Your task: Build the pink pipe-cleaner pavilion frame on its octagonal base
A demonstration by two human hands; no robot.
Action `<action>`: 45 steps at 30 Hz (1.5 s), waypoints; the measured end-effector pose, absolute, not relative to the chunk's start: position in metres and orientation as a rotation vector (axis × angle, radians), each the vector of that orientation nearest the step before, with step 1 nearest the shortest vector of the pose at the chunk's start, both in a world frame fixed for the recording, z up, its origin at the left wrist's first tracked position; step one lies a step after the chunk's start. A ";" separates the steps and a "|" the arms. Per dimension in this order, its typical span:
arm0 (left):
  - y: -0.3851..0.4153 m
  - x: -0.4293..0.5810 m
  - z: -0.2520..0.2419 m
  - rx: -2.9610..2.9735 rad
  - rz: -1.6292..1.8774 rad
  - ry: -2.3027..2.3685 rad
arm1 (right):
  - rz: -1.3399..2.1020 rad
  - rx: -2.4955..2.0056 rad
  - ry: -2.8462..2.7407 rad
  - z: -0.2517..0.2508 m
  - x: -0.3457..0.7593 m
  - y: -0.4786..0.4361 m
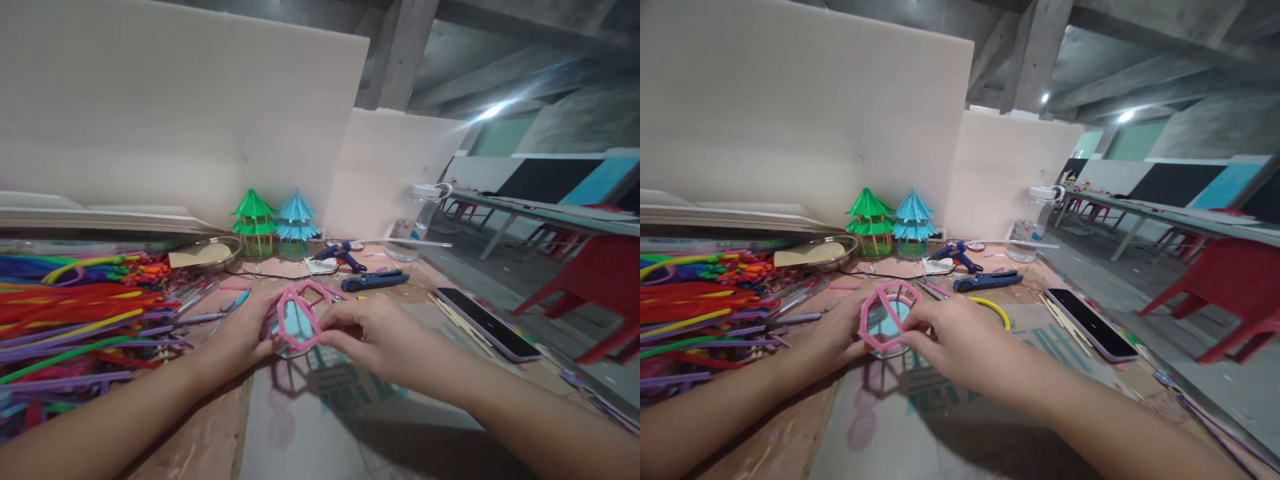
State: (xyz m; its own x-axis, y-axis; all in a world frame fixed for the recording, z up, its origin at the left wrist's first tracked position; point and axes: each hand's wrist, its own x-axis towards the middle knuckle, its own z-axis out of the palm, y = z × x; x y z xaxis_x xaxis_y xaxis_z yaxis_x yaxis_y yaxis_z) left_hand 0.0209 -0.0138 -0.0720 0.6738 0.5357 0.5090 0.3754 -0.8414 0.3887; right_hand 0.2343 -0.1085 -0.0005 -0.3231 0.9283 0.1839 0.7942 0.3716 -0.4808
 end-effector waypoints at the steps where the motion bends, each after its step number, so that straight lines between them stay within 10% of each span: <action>1: -0.014 0.020 -0.073 2.639 0.913 0.737 | 0.423 -1.484 -2.215 -0.001 0.235 -0.108; 29: -0.009 0.022 -0.075 2.487 0.893 0.849 | -0.002 -1.258 -2.014 0.024 0.258 -0.109; 45: 0.007 0.019 -0.092 2.183 0.974 0.941 | 0.087 -2.007 -2.613 -0.007 0.288 -0.066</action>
State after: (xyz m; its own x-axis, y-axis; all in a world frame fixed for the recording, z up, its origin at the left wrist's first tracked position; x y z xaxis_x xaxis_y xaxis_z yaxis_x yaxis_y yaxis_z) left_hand 0.0191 0.0065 -0.0917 0.4882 0.7786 0.3943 0.3675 -0.5932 0.7163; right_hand 0.2876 -0.0656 -0.0074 -0.2510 0.9557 -0.1536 0.9638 0.2615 0.0520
